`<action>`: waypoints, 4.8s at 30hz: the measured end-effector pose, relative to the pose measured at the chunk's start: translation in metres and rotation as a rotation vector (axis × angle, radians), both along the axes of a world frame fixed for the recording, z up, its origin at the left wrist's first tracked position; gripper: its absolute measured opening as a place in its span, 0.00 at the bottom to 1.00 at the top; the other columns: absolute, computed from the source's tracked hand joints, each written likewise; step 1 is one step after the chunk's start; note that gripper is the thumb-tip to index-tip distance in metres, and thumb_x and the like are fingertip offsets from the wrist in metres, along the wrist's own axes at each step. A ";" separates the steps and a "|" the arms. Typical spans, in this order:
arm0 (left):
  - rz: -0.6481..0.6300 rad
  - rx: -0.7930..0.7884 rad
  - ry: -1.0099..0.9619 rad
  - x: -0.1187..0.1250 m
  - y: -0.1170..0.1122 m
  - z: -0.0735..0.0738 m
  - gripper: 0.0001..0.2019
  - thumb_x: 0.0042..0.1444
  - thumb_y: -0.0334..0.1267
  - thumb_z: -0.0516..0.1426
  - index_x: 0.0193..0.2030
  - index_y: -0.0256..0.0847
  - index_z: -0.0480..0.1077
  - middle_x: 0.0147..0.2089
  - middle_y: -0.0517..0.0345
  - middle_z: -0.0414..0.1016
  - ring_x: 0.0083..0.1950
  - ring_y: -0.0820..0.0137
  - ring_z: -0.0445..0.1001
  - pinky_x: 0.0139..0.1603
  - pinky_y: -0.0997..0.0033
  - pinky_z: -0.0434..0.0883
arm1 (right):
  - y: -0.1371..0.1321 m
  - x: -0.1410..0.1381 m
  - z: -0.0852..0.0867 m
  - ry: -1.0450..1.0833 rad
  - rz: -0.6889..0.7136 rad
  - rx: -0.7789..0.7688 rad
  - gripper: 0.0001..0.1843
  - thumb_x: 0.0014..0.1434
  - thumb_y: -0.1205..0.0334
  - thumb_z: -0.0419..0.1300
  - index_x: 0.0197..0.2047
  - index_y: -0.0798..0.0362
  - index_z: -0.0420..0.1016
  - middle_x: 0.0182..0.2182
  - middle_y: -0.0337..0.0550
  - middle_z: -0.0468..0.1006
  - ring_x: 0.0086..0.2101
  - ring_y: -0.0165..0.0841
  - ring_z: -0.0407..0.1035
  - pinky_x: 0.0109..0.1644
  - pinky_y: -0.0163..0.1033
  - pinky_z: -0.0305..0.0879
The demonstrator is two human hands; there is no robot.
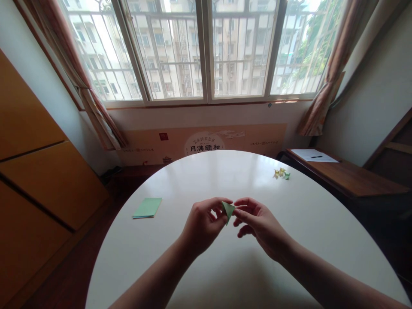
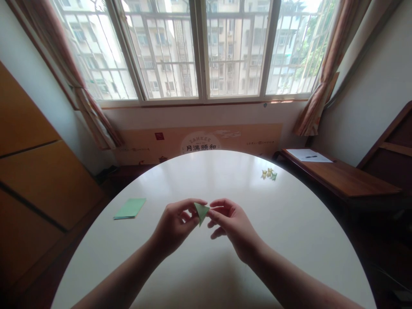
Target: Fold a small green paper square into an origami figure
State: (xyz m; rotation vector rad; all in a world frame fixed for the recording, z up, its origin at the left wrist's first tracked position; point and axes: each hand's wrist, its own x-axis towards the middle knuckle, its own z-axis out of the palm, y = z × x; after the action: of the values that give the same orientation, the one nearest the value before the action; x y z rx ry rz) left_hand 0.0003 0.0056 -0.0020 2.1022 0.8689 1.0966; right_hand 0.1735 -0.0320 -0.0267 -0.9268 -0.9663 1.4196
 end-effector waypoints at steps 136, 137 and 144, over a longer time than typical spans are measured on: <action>-0.346 -0.401 -0.400 0.006 -0.033 0.012 0.15 0.62 0.43 0.59 0.54 0.51 0.77 0.73 0.52 0.54 0.70 0.47 0.58 0.64 0.48 0.64 | -0.015 0.010 0.021 -0.022 -0.100 0.453 0.11 0.59 0.62 0.69 0.47 0.45 0.83 0.37 0.44 0.84 0.31 0.33 0.77 0.30 0.36 0.78; -0.353 -0.493 -0.459 0.009 -0.035 0.013 0.15 0.61 0.45 0.60 0.52 0.49 0.79 0.72 0.51 0.56 0.71 0.46 0.56 0.65 0.48 0.62 | -0.016 0.011 0.022 -0.070 -0.124 0.503 0.11 0.59 0.63 0.68 0.47 0.44 0.83 0.38 0.43 0.84 0.30 0.33 0.77 0.30 0.36 0.78; -0.400 -0.900 -0.701 0.019 -0.039 0.018 0.14 0.57 0.43 0.64 0.48 0.41 0.81 0.55 0.45 0.77 0.61 0.51 0.69 0.63 0.53 0.61 | -0.018 0.011 0.023 -0.431 -0.247 0.770 0.17 0.59 0.70 0.67 0.48 0.40 0.82 0.44 0.44 0.82 0.42 0.39 0.78 0.35 0.38 0.80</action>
State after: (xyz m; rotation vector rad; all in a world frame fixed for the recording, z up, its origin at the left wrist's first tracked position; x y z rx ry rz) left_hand 0.0191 -0.0334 0.0156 0.9751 0.4242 0.8799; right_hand 0.1845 -0.0503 -0.0040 -0.7284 -1.5116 0.5470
